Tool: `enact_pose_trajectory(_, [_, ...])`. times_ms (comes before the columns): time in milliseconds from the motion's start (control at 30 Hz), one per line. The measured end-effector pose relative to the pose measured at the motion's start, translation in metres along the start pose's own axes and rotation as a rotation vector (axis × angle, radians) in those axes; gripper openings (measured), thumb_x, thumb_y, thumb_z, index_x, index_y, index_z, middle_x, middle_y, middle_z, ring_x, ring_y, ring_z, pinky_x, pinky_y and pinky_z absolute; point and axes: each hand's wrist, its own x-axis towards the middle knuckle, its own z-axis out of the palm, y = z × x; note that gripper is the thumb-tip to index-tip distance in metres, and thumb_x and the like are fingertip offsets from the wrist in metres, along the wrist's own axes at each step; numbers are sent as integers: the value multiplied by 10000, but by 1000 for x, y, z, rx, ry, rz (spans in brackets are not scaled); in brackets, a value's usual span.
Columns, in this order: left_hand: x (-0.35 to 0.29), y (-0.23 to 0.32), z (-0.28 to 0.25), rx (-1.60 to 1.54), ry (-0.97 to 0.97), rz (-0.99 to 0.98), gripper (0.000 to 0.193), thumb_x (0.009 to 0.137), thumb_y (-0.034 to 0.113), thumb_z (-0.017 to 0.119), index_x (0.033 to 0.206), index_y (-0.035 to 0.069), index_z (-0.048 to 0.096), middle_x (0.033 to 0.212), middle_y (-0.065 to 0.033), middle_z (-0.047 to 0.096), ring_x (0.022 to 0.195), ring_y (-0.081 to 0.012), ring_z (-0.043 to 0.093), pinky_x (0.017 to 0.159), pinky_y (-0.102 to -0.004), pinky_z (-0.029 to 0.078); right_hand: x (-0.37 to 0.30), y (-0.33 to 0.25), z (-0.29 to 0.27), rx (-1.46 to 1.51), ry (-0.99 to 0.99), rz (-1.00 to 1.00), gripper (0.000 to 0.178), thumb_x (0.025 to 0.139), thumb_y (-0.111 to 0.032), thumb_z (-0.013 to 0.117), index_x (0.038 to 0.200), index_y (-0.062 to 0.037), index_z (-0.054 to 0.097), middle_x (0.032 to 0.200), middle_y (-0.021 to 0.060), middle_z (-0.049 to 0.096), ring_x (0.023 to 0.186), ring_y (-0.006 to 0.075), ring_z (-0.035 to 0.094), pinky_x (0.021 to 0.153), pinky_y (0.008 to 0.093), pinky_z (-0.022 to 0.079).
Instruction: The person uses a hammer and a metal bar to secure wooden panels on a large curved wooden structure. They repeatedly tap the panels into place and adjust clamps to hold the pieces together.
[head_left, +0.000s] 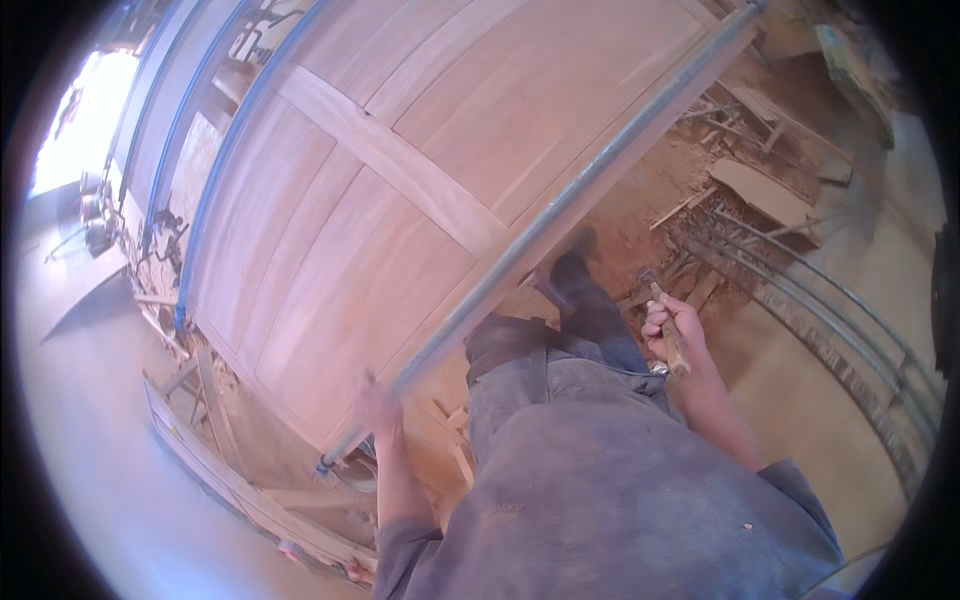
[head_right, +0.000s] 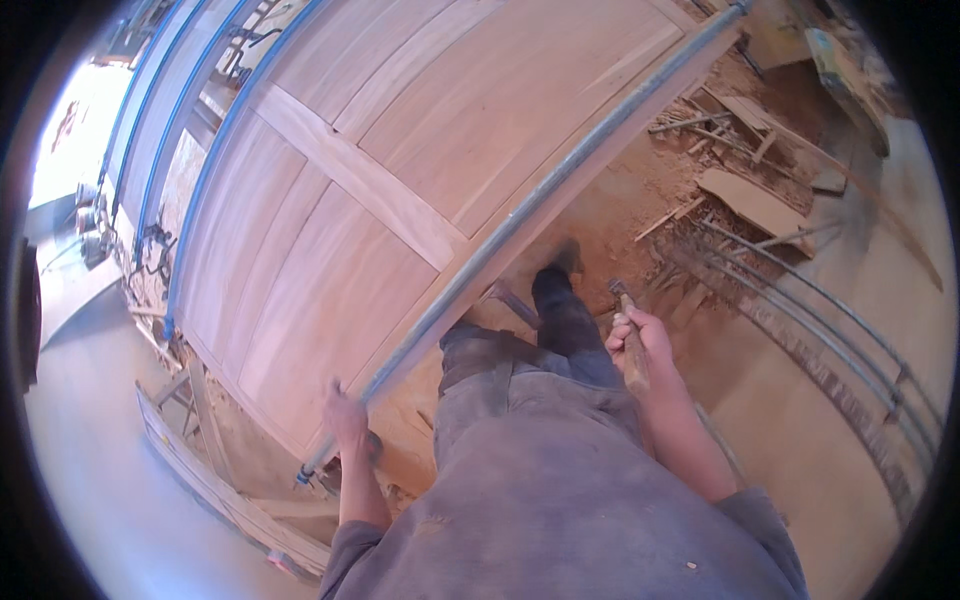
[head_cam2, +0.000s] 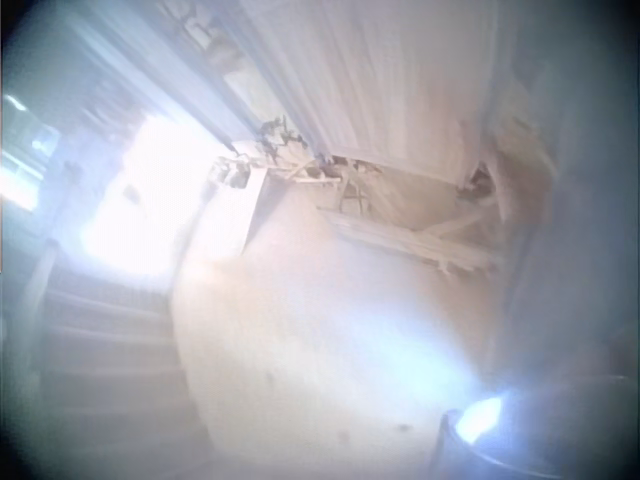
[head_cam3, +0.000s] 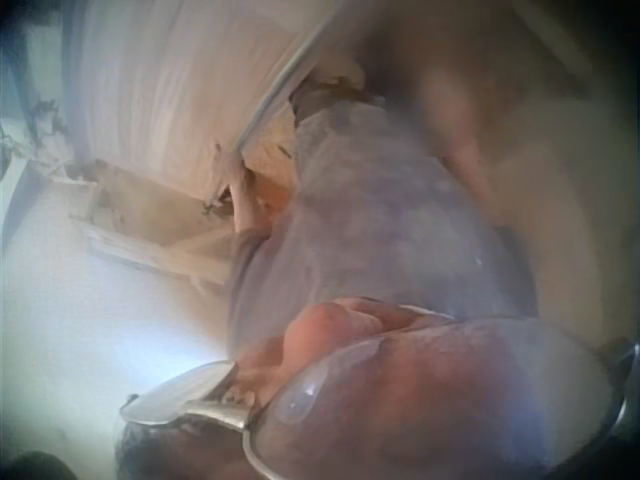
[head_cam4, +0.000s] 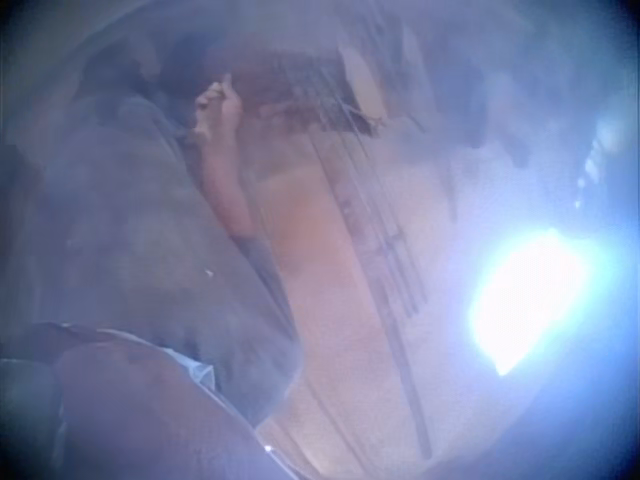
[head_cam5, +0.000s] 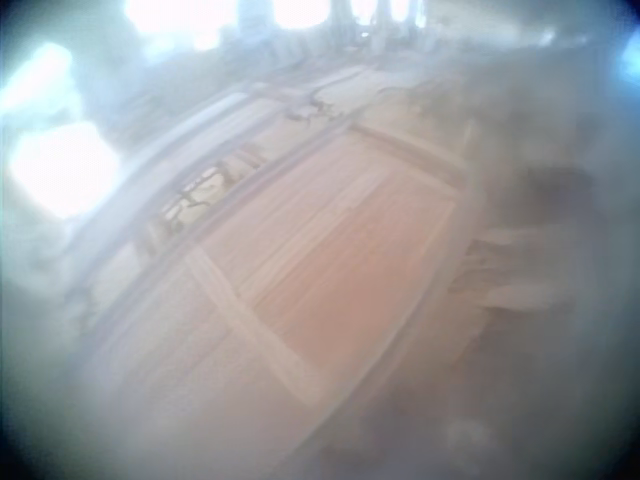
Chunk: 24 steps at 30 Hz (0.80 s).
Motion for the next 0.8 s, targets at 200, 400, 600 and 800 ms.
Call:
enact_pose_trajectory(200, [41, 205, 11, -357, 182, 398, 413, 852, -46, 547, 1234, 45, 674, 1422, -244, 601, 1200, -448, 632, 982, -479, 517, -14, -89, 53, -298, 5, -82, 142, 1034, -213, 595, 1081, -87, 548, 767, 20, 557, 581, 136, 550, 527, 316, 445])
enact_pose_trajectory(400, [75, 320, 14, -348, 289, 479, 381, 846, 0, 599, 1215, 31, 687, 1537, -232, 501, 1380, -424, 507, 1117, -472, 448, -38, -116, 118, -868, -82, -449, 158, 1022, -195, 616, 1063, -69, 529, 739, 44, 582, 492, 153, 558, 459, 305, 458])
enact_pose_trajectory(600, [84, 339, 49, -221, 402, 421, 295, 921, 68, 584, 1192, 16, 686, 1557, -243, 477, 1474, -423, 403, 1191, -465, 380, -7, -138, 185, -1495, -184, -654, 245, 979, -134, 644, 1175, -27, 542, 716, 50, 593, 507, 131, 588, 470, 290, 477])
enact_pose_trajectory(800, [116, 361, 32, -254, 354, 290, 482, 796, -73, 603, 1274, -30, 640, 1615, -230, 409, 1525, -418, 328, 1239, -472, 330, 94, -183, 311, -2133, -712, -1211, 434, 957, -130, 642, 1361, -31, 520, 945, 222, 697, 823, 414, 693, 710, 476, 549])
